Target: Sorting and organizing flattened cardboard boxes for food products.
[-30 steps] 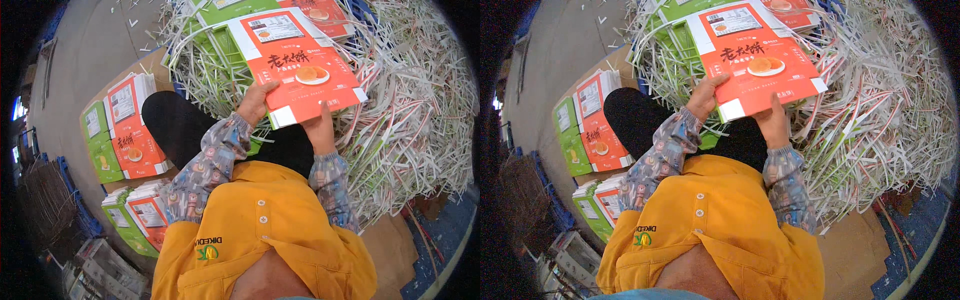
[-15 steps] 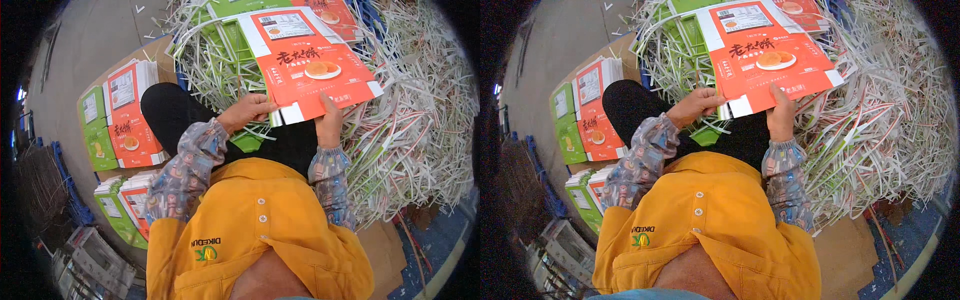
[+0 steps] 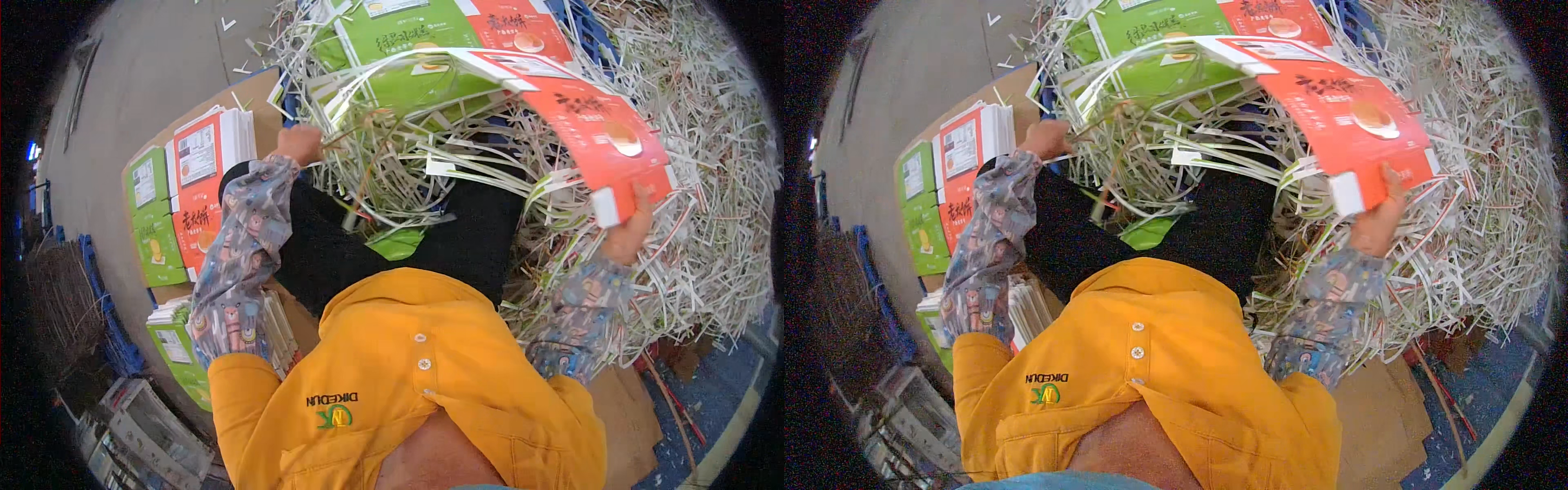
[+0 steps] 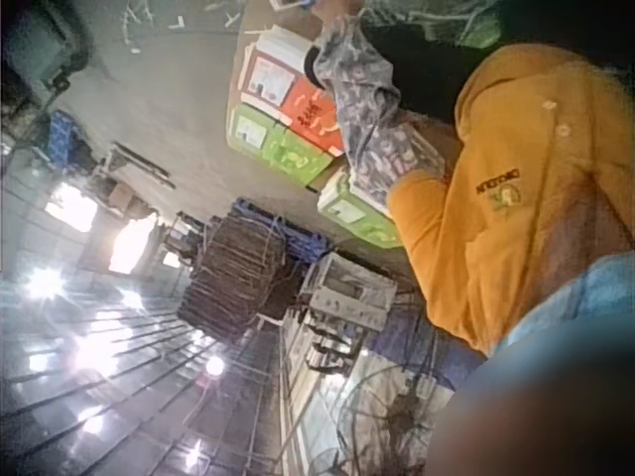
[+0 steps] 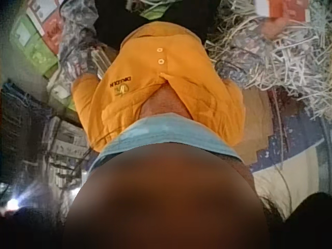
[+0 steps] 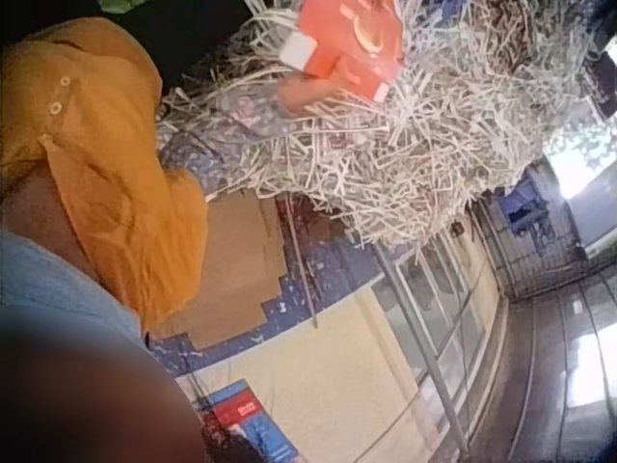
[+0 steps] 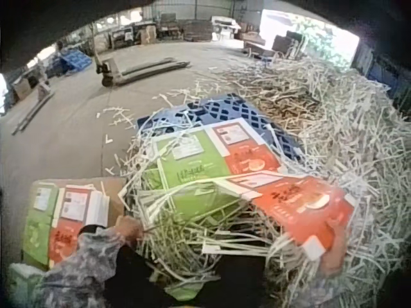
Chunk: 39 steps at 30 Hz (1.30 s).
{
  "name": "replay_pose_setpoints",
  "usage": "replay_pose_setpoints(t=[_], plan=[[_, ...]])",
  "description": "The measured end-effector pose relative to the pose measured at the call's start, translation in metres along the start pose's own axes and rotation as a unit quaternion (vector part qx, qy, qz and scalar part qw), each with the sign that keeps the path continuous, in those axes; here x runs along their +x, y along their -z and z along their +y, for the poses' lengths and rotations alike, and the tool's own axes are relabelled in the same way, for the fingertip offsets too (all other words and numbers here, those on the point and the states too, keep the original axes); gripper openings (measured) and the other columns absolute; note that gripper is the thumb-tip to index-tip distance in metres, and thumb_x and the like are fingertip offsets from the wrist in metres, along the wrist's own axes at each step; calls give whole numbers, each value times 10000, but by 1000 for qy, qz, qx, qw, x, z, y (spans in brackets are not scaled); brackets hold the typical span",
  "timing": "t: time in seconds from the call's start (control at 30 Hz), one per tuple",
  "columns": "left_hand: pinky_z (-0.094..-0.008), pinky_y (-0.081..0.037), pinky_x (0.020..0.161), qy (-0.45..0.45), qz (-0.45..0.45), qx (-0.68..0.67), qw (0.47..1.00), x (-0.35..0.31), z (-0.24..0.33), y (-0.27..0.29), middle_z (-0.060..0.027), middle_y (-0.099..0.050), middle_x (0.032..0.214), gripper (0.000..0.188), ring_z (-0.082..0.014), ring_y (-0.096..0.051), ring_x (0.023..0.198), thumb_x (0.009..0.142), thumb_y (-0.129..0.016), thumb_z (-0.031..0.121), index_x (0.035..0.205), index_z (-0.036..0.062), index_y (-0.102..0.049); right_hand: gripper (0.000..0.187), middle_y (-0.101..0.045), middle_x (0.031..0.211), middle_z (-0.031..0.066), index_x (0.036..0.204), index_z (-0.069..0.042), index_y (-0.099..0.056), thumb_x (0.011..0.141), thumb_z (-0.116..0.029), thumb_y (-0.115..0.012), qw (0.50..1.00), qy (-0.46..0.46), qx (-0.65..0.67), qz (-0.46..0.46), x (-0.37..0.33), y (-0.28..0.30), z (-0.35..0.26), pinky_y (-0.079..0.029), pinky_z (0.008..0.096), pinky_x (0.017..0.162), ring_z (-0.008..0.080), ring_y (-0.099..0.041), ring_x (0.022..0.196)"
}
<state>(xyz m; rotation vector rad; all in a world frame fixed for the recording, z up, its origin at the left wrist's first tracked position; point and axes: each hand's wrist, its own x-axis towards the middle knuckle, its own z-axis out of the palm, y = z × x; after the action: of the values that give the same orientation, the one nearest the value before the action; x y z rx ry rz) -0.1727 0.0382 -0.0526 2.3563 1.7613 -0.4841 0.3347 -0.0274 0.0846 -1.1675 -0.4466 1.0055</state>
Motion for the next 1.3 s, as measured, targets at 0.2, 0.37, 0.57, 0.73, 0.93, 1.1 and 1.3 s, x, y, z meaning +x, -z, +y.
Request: replay_pose_setpoints(t=[0.2,0.37,0.57,0.73,0.93,1.1,1.3], plan=[[-360,-447,694,-134,138,-403,895,36,95,66,-143,-542,992,399,-260,-541,850,748,-578,293,1044,32,-513,349,-541,966,95,1056,4,-438,740,-73,-565,998,-13,-25,56,-18,-5,25,-484,326,724,200,-561,850],[-377,-447,731,-19,-239,-801,549,51,174,51,-217,-522,1011,660,-271,-536,881,788,-476,506,1137,-49,-395,383,-524,997,112,1092,12,-423,735,-58,-546,999,-4,-13,40,-43,-8,23,-479,327,741,207,-551,878],[-419,-385,783,110,-100,-965,216,80,228,18,-141,-385,1200,759,-278,-407,1054,725,-480,612,1257,112,-272,533,-466,1123,131,1211,-12,-317,748,-172,-527,999,-18,-37,19,-97,-24,-8,-399,380,866,242,-498,986],[-348,-365,714,181,52,-967,170,115,203,-5,-49,-446,1108,620,-207,-437,933,707,-580,515,1163,137,-394,593,-437,1149,144,1243,-35,-281,713,-155,-517,998,-36,-2,-56,-119,9,-33,-393,426,862,281,-465,1023],[-295,-397,669,147,107,-923,338,94,160,68,-27,-552,918,296,-134,-465,844,743,-615,318,946,105,-583,662,-415,1142,175,1236,-20,-273,643,-170,-527,998,-19,-32,-58,-121,8,-49,-400,443,855,304,-451,1031],[-251,-420,482,144,174,-934,277,98,125,102,-41,-567,753,172,-124,-511,592,734,-613,189,841,54,-609,669,-407,1142,169,1230,-27,-275,623,-169,-517,990,-36,-99,-89,-114,12,-61,-400,458,851,302,-445,1033],[-286,-436,518,-56,411,-453,789,147,-92,72,-47,-503,654,247,-146,-496,547,752,-575,245,790,3,-544,685,-403,1147,174,1234,-53,-278,611,-148,-547,991,-45,73,-106,-119,25,-62,-390,486,848,320,-438,1041]])
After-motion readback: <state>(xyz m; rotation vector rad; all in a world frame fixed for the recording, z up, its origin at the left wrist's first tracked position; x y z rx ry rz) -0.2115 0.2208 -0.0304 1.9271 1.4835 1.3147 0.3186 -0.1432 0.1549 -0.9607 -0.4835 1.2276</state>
